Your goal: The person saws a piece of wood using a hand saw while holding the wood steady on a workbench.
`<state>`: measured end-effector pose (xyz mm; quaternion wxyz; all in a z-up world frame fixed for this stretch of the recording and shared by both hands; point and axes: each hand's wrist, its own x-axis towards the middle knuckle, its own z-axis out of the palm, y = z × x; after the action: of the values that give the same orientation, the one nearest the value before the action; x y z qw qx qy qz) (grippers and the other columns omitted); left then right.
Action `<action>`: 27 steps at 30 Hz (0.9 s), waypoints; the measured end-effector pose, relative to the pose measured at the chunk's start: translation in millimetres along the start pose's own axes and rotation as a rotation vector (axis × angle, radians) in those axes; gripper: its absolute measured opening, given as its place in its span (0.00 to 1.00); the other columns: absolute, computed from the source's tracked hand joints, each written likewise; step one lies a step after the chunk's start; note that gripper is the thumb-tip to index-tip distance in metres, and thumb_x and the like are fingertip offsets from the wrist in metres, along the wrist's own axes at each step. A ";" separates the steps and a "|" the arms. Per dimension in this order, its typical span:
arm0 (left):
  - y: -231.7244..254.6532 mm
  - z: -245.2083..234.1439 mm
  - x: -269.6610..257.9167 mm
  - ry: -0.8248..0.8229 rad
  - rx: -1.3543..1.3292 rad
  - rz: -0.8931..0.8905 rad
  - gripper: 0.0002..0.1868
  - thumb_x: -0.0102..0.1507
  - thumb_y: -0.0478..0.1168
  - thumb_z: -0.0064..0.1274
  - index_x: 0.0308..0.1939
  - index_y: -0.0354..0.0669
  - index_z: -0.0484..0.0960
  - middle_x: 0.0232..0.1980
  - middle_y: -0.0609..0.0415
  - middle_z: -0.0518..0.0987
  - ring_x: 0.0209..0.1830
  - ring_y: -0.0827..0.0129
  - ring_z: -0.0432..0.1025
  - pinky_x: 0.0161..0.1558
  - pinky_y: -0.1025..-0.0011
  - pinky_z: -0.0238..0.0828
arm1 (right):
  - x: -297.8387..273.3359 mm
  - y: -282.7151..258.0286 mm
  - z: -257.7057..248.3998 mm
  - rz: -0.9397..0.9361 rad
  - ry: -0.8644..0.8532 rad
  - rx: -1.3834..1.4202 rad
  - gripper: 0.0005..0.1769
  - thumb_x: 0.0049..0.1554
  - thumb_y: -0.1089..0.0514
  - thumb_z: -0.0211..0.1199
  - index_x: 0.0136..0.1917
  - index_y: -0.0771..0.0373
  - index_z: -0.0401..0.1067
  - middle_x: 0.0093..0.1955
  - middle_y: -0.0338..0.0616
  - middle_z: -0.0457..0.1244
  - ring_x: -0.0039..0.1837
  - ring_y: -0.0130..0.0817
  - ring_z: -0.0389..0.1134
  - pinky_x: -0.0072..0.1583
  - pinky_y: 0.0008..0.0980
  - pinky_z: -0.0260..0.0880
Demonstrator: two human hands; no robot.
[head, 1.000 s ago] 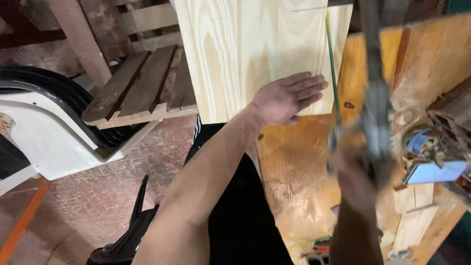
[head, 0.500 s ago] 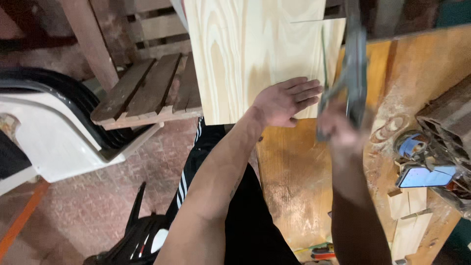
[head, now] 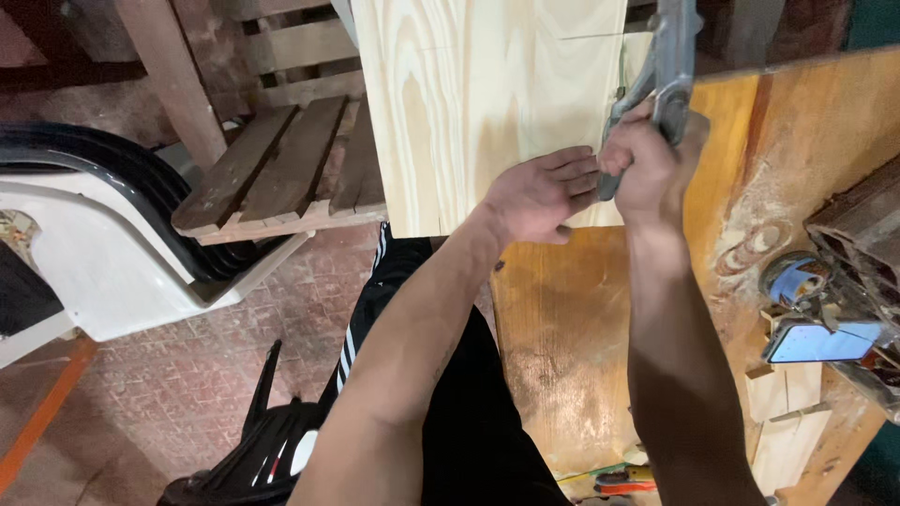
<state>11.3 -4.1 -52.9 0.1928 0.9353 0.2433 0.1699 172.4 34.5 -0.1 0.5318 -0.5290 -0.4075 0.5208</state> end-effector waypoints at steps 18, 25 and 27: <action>15.0 -66.8 15.9 -0.476 0.095 -0.060 0.38 0.66 0.63 0.42 0.79 0.56 0.61 0.84 0.64 0.51 0.84 0.71 0.35 0.83 0.67 0.26 | -137.9 26.7 -80.0 -0.103 -0.066 -0.015 0.29 0.67 0.44 0.43 0.30 0.63 0.60 0.27 0.44 0.53 0.32 0.36 0.57 0.43 0.36 0.60; 2.6 12.1 -2.0 0.103 -0.024 -0.003 0.37 0.52 0.58 0.52 0.63 0.47 0.80 0.68 0.58 0.75 0.76 0.68 0.58 0.82 0.63 0.41 | -17.5 -28.9 10.8 -0.034 0.016 -0.076 0.16 0.45 0.67 0.60 0.22 0.69 0.57 0.17 0.50 0.48 0.21 0.40 0.56 0.28 0.38 0.55; 6.9 1.8 0.3 -0.172 0.069 -0.064 0.40 0.57 0.61 0.48 0.72 0.52 0.73 0.79 0.65 0.63 0.82 0.71 0.45 0.83 0.67 0.34 | -53.5 -55.7 13.2 0.150 0.156 -0.196 0.07 0.41 0.70 0.62 0.25 0.66 0.66 0.22 0.50 0.58 0.27 0.40 0.67 0.35 0.34 0.67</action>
<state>14.9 -10.0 -51.4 0.1863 0.9442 0.2614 0.0740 159.6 -10.7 62.6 0.4671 -0.6463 -0.3731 0.4743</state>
